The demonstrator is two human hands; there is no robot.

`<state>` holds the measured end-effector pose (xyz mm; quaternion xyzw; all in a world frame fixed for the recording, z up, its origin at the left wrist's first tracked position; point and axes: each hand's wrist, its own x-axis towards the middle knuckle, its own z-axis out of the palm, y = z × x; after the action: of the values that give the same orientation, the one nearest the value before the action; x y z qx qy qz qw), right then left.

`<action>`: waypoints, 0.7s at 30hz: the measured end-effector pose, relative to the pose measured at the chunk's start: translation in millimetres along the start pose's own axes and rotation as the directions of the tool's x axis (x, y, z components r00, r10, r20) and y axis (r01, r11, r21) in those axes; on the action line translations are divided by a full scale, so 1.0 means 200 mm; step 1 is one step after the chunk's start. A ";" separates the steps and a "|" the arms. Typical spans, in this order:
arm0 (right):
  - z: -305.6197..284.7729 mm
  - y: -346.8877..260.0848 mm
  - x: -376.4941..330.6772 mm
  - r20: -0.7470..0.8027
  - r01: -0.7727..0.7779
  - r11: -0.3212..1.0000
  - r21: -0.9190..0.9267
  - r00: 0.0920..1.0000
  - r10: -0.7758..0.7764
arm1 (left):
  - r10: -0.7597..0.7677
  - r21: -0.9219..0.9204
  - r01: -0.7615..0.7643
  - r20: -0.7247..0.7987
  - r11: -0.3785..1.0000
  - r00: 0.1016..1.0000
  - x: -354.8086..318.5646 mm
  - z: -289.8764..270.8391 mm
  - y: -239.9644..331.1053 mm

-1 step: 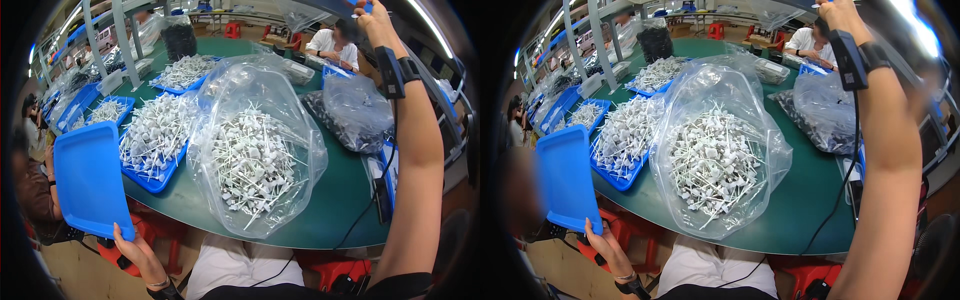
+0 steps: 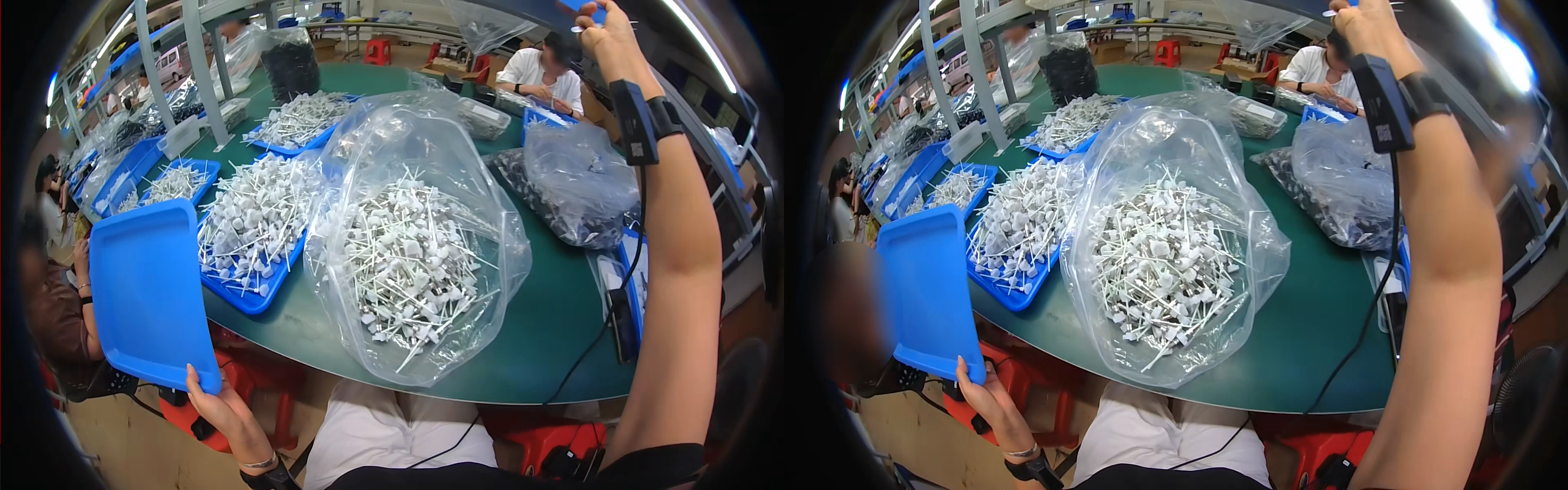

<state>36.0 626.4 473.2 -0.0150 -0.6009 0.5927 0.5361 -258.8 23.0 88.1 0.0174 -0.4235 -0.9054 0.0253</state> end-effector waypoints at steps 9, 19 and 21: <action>0.45 -0.32 -0.59 -0.421 0.060 0.996 0.064 0.907 -0.028 | 0.025 0.004 -0.026 0.061 1.000 0.998 -0.13 -0.11 0.14; 0.37 -0.75 -1.49 -0.291 -0.152 0.877 0.456 0.906 0.308 | -0.010 -0.072 0.026 0.210 0.997 0.978 -0.30 -0.11 0.29; 0.39 -0.82 -1.74 -0.364 -0.138 0.846 0.515 0.858 0.362 | 0.001 -0.056 0.013 0.236 0.998 0.972 -0.35 -0.12 0.34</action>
<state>233.3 296.9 396.3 -0.1006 -0.2912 0.7673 0.5624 -185.6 -34.0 126.0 -0.0897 -0.3974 -0.9128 -0.0275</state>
